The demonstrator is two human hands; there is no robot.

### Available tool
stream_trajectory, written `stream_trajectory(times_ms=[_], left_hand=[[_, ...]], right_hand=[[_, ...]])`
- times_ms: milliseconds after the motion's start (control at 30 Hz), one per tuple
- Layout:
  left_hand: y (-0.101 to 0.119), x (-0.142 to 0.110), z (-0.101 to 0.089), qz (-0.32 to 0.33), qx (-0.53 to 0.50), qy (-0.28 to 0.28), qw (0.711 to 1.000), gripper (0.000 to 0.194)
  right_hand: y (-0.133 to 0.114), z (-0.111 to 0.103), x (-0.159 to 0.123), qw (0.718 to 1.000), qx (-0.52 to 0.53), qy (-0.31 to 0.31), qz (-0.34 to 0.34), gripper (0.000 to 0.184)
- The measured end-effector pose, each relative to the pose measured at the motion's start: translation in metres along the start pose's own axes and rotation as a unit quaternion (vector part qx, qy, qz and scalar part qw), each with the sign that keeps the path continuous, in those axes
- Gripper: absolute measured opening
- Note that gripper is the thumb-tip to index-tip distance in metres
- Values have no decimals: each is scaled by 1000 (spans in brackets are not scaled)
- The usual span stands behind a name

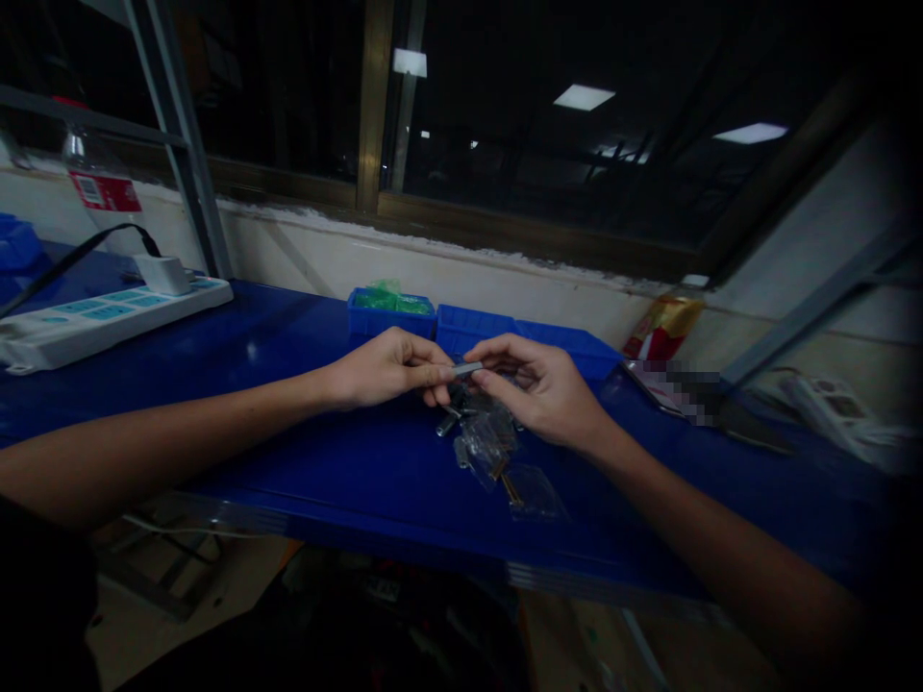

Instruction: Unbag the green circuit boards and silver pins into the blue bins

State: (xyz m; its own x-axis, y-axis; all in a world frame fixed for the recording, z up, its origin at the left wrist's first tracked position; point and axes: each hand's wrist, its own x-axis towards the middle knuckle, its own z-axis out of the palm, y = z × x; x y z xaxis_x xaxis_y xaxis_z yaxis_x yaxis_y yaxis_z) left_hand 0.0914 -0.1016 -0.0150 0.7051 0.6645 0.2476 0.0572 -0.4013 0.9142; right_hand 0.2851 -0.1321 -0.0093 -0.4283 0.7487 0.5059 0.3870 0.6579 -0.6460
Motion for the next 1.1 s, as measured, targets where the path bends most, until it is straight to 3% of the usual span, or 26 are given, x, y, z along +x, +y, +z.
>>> stream_trajectory(times_ms=[233, 467, 733, 933, 1100], left_hand=[[0, 1, 2, -5, -43, 20, 999, 10], [0, 2, 4, 5, -52, 35, 998, 1], [3, -2, 3, 50, 24, 18, 998, 4], [2, -3, 3, 88, 85, 68, 990, 2], [3, -4, 4, 123, 169, 95, 973, 11]], right_hand=[[0, 0, 4, 996, 55, 36, 54, 17], [3, -3, 6, 995, 16, 60, 72, 31], [6, 5, 5, 996, -7, 19, 87, 38], [3, 9, 4, 995, -20, -11, 92, 40], [4, 11, 3, 995, -6, -16, 95, 38]])
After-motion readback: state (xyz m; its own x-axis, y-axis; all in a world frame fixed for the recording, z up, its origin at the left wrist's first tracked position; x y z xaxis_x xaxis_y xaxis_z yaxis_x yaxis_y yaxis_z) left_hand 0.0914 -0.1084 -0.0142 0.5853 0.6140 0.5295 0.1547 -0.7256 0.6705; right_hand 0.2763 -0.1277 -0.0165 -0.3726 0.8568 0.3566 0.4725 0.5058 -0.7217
